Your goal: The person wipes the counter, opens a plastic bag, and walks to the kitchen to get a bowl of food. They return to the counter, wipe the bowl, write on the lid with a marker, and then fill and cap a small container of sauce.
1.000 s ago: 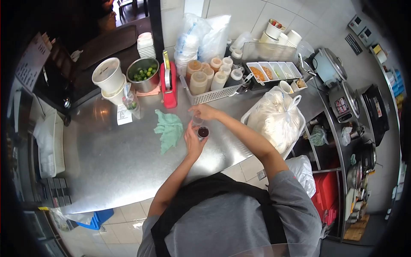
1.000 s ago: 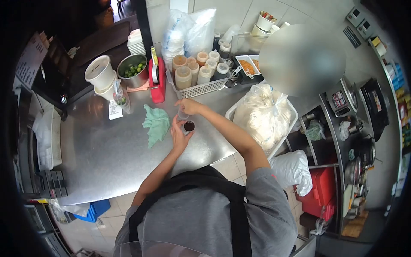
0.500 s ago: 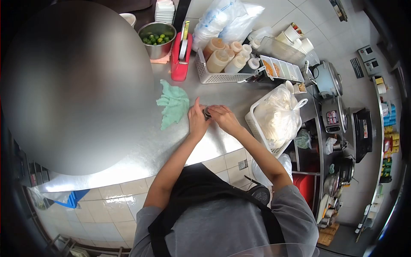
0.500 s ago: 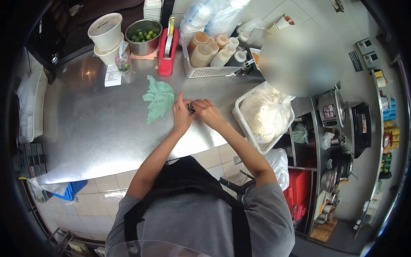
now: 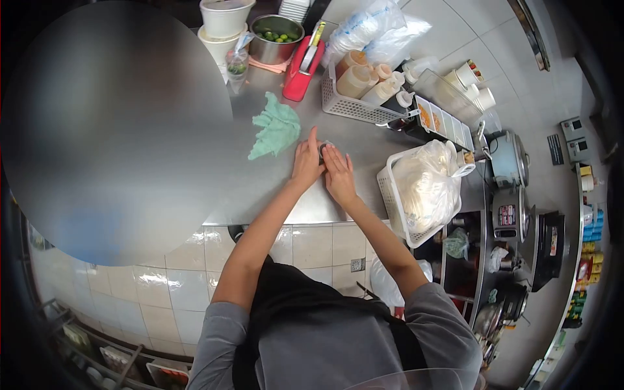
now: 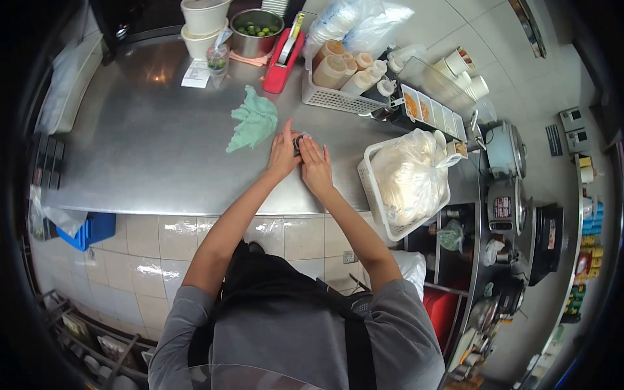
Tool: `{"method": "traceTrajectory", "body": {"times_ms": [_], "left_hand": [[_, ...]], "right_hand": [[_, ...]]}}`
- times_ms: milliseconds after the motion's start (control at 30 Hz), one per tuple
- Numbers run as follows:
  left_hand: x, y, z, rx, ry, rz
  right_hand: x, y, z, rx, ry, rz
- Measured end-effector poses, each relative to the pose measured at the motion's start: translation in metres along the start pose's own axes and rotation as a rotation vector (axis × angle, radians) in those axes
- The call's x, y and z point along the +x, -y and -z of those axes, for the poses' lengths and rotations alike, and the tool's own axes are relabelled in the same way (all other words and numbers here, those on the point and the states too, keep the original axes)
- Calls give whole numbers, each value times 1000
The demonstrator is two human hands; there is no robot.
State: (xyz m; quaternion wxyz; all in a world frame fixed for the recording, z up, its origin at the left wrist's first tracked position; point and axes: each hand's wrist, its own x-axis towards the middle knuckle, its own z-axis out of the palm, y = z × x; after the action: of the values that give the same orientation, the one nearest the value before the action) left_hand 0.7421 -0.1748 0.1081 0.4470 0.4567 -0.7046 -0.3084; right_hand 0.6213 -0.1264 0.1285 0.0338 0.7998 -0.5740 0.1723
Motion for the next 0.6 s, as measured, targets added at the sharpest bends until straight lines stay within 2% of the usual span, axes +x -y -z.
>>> {"method": "traceTrajectory", "body": {"times_ms": [100,167,200,300,400,433,467,533,600], "left_hand": [[-47,-33,19,50,-148,4],[-97,-55,52,-4,-202,-118],[-127,-60,65,-13,-168,-64],[-212,-55,102,62,-216,11],[-311,-15,128,82,-326,217],[-344,-7,142,115,-384,298],[-379,5,151,133,-483,402],[-449,13,179,159,-632,633],[-524,29,192,76,-926,825]], "right_hand": [[3,-6,0,-132,35,39],[21,16,19,-225,15,48],[30,27,24,-267,7,56],[74,63,-11,153,-192,164],[100,77,-53,-21,-14,239],[109,74,-64,58,-75,205],[120,68,-71,134,-134,170],[137,56,-74,160,-99,163],[144,51,-75,169,-60,75]]}}
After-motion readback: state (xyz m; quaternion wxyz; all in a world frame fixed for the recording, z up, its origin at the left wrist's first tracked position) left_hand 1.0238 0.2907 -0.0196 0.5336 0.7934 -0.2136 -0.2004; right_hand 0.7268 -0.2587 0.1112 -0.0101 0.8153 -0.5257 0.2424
